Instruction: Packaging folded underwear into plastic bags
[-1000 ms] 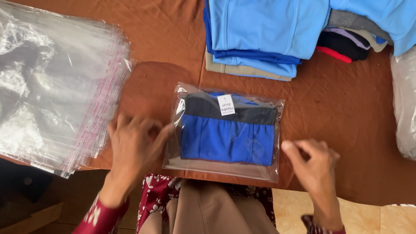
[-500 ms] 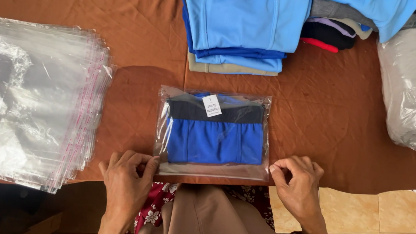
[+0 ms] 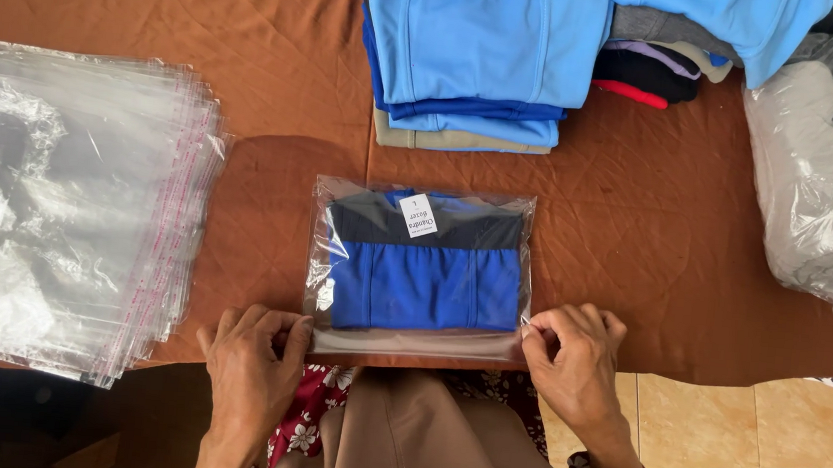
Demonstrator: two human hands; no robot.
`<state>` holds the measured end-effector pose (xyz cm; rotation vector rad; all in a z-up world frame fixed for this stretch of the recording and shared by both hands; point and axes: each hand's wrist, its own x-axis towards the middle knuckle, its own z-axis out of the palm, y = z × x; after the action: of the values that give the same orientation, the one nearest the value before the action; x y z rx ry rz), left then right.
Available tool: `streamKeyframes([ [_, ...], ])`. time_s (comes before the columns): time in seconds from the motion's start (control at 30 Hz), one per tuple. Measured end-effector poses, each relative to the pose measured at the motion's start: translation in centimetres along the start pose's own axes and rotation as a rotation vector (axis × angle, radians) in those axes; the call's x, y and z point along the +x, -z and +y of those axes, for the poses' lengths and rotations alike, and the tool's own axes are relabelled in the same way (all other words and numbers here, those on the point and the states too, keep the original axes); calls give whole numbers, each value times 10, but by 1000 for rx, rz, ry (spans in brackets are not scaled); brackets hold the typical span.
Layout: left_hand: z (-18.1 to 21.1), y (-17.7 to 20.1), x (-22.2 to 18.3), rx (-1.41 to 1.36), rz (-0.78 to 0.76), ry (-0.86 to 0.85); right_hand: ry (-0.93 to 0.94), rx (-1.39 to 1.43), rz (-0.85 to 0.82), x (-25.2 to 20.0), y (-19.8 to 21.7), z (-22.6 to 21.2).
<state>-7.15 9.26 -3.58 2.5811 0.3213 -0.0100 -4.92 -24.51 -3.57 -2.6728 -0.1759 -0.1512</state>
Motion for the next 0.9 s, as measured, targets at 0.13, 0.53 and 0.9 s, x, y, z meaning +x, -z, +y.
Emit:
streamKeyframes([
  [0.13, 4, 14, 12, -6, -69, -15, 9, 23, -234, 9, -7, 56],
  [0.53, 6, -18, 105, -162, 15, -6, -130, 97, 59, 103, -28, 37],
  [0.9, 0, -37, 131, -254, -89, 94, -112, 34, 113, 98, -45, 55],
])
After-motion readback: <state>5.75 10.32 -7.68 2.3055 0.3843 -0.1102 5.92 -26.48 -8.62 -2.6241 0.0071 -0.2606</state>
